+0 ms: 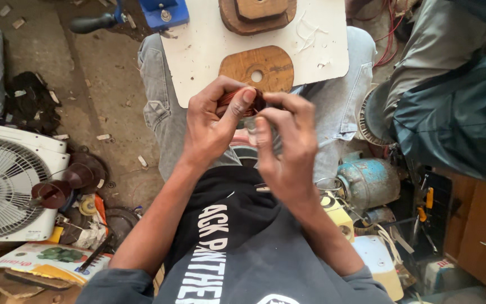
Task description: The person winds copper wire onto a wooden spool mounted on a blue hand-cranked winder. They use pliers to adjust the wire and crank the handle to rotate the spool, then inspect the wound wire.
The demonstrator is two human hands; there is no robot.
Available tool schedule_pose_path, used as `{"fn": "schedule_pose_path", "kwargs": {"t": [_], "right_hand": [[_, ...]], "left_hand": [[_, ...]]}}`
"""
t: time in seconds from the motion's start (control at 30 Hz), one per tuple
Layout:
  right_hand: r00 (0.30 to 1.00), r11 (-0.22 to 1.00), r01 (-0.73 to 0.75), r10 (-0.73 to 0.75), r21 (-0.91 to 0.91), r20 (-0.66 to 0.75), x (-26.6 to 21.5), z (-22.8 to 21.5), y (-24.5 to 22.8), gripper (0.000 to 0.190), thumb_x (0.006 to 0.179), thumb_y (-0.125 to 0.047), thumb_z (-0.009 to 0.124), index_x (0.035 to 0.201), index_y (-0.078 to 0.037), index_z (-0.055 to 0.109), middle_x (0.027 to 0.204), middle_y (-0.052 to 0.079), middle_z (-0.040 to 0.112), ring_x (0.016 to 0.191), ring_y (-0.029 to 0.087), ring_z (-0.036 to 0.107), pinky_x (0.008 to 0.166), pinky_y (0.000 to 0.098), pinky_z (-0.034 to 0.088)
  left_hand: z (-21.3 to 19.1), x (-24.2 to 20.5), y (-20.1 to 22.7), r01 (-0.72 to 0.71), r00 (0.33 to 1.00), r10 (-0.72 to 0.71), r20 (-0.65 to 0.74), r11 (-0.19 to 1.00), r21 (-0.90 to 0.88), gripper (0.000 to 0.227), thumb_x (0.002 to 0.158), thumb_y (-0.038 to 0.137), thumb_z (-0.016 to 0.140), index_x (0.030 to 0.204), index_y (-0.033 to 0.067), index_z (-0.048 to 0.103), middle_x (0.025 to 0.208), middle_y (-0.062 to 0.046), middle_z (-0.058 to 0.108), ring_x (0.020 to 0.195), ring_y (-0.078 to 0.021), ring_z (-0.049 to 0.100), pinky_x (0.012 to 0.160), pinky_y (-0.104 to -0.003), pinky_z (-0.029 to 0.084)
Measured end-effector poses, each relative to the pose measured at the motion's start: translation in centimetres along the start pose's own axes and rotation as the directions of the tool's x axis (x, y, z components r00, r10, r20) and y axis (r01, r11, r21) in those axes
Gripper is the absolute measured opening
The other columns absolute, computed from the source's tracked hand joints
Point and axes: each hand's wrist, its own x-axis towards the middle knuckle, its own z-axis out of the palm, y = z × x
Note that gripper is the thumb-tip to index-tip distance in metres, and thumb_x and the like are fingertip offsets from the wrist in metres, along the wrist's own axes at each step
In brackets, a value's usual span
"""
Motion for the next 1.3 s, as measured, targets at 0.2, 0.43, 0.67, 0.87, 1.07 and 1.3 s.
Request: {"fn": "schedule_pose_path", "kwargs": {"t": [0.2, 0.43, 0.67, 0.87, 1.07, 1.3], "right_hand": [[0.991, 0.988, 0.134, -0.134, -0.072, 0.004, 2.0, -3.2, 1.6, 0.009, 0.107, 0.003, 0.072, 0.112, 0.001, 0.066, 0.115, 0.008, 0.065, 0.098, 0.025, 0.071, 0.086, 0.0329, 0.056], [0.966, 0.845, -0.253, 0.192, 0.471, 0.173, 2.8, -2.1, 2.7, 0.001, 0.105, 0.002, 0.064, 0.105, 0.003, 0.064, 0.11, 0.007, 0.064, 0.083, 0.009, 0.066, 0.071, 0.0246, 0.054], [0.904, 0.771, -0.379, 0.189, 0.511, 0.384, 3.0, -3.8, 3.6, 0.004, 0.106, 0.0, 0.064, 0.107, 0.004, 0.065, 0.107, 0.007, 0.066, 0.09, 0.009, 0.063, 0.077, 0.0226, 0.052], [0.893, 0.741, -0.384, 0.145, 0.551, 0.426, 4.3, -4.3, 3.4, 0.007, 0.106, -0.002, 0.064, 0.109, 0.004, 0.065, 0.108, 0.006, 0.067, 0.093, 0.008, 0.066, 0.08, 0.0225, 0.055], [0.977, 0.858, -0.204, 0.146, 0.471, 0.158, 3.4, -3.4, 2.7, 0.011, 0.109, -0.003, 0.063, 0.119, 0.002, 0.063, 0.123, 0.01, 0.063, 0.103, 0.012, 0.066, 0.084, 0.0237, 0.056], [0.999, 0.991, 0.046, -0.049, -0.123, -0.024, -0.1, -1.6, 0.7, 0.011, 0.095, -0.004, 0.072, 0.106, -0.002, 0.072, 0.143, 0.015, 0.056, 0.137, 0.038, 0.052, 0.12, 0.0482, 0.043]], "left_hand": [[-0.6, -0.3, 0.7, 0.209, 0.931, -0.185, 0.315, 0.977, -0.044, 0.024, 0.102, 0.018, 0.065, 0.11, -0.0039, 0.067, 0.094, -0.006, 0.072, 0.081, -0.0109, 0.075, 0.072, -0.026, 0.062], [-0.3, -0.4, 2.0, -0.065, 0.92, 0.038, 0.391, 0.996, 0.057, 0.017, 0.099, 0.01, 0.072, 0.11, -0.0032, 0.069, 0.096, -0.007, 0.074, 0.089, -0.0127, 0.074, 0.078, -0.027, 0.064], [-0.2, -0.5, 3.7, -0.491, 0.835, 0.338, 0.434, 0.814, 0.311, 0.027, 0.087, 0.006, 0.085, 0.109, 0.0046, 0.069, 0.093, -0.007, 0.071, 0.083, -0.0228, 0.07, 0.074, -0.034, 0.055], [0.3, -0.5, 3.3, -0.569, 0.806, 0.455, 0.378, 0.771, 0.286, 0.033, 0.09, 0.004, 0.081, 0.119, 0.004, 0.065, 0.097, -0.009, 0.071, 0.085, -0.0221, 0.071, 0.075, -0.035, 0.057], [1.6, -1.3, 1.4, -0.294, 0.951, 0.262, 0.162, 0.93, 0.219, 0.016, 0.101, 0.009, 0.074, 0.11, 0.0023, 0.063, 0.091, -0.006, 0.073, 0.086, -0.0111, 0.075, 0.072, -0.028, 0.064], [3.3, -1.6, -0.6, 0.117, 0.976, -0.143, -0.162, 0.98, -0.161, 0.024, 0.109, 0.024, 0.067, 0.101, 0.0019, 0.062, 0.084, 0.001, 0.061, 0.075, -0.0029, 0.053, 0.064, -0.019, 0.045]]}}
